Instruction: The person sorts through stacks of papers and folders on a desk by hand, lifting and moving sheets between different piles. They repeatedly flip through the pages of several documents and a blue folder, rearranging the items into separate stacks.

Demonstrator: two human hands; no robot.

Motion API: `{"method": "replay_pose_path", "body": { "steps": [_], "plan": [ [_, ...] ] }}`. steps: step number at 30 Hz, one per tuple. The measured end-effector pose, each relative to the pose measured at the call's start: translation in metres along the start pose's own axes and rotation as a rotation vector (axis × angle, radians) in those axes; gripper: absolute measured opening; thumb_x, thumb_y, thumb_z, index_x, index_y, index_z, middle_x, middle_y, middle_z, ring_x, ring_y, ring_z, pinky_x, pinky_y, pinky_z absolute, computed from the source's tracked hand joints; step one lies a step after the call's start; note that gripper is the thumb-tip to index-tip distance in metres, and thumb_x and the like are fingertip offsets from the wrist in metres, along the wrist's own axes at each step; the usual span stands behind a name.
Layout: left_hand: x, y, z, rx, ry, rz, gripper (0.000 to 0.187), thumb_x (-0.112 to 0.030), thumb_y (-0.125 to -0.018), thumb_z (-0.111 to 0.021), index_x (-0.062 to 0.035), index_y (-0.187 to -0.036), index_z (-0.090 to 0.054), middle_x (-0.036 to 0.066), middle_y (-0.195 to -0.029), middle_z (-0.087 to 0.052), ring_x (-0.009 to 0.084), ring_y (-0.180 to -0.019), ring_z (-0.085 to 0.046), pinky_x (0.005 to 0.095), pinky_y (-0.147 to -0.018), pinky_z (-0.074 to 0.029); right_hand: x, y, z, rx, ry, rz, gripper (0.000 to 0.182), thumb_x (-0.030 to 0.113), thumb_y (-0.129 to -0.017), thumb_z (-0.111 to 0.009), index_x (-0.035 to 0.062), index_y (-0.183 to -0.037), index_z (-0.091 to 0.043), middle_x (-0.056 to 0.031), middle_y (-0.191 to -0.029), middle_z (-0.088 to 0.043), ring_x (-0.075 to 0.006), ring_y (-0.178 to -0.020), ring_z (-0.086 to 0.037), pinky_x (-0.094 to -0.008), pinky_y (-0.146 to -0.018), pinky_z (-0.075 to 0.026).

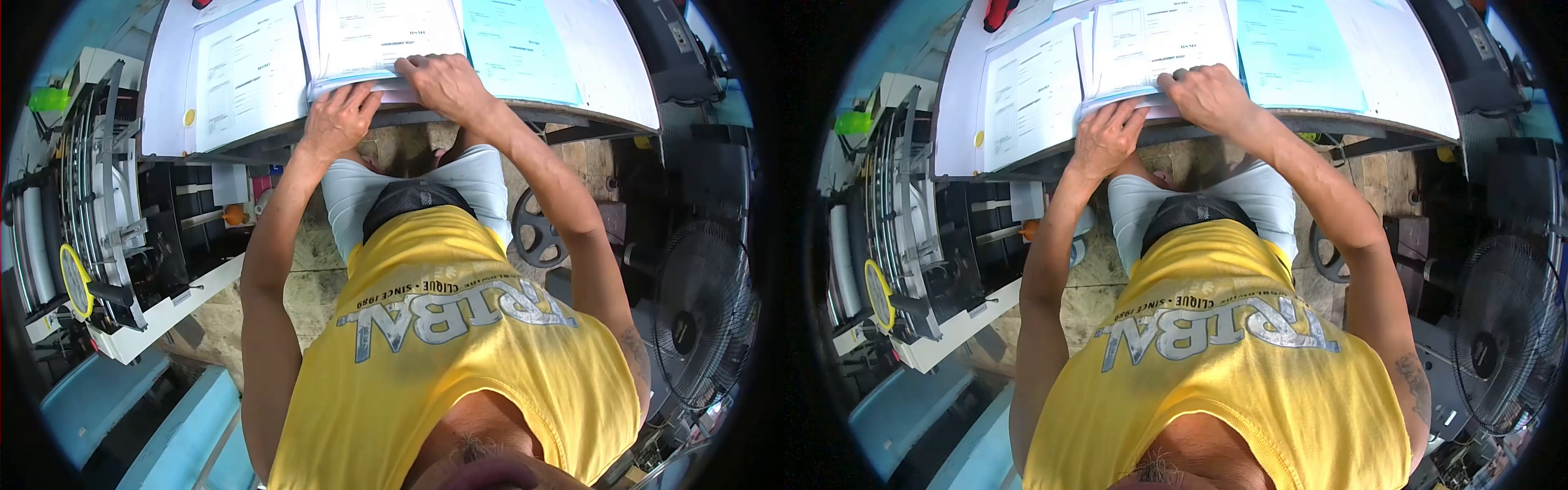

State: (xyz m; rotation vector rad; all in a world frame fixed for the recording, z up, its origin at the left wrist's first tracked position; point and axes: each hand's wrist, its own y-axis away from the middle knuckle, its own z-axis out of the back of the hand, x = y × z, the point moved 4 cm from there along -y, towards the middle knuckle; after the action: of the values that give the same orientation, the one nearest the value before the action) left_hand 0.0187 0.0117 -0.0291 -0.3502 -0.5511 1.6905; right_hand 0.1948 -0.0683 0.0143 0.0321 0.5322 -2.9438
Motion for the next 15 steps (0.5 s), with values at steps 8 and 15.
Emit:
{"method": "replay_pose_path", "body": {
  "steps": [8,15],
  "plan": [
    [-0.027,-0.045,0.060,-0.371,-0.213,-0.060,0.023,-0.019,-0.084,-0.082,-0.0145,-0.106,-0.079,0.001,-0.113,-0.072,0.0265,-0.105,-0.066,0.0459,-0.089,-0.053,-0.002,-0.009,0.005,0.141,-0.023,-0.053,0.027,0.029,-0.093,-0.066,0.0051,-0.105,-0.064,-0.0128,-0.093,-0.074,-0.0285,-0.087,-0.075,-0.0423,-0.080,-0.058],
    [-0.129,-0.100,-0.007,-0.076,0.147,-0.305,0.039,-0.029,-0.093,-0.070,-0.0071,-0.125,-0.070,0.010,-0.131,-0.065,0.0281,-0.124,-0.058,0.0533,-0.104,-0.045,-0.044,-0.038,0.055,-0.184,0.372,0.338,0.009,0.016,-0.087,-0.063,0.0104,-0.092,-0.068,-0.0041,-0.087,-0.071,-0.0206,-0.083,-0.074,-0.0333,-0.073,-0.059]
  ]
}}
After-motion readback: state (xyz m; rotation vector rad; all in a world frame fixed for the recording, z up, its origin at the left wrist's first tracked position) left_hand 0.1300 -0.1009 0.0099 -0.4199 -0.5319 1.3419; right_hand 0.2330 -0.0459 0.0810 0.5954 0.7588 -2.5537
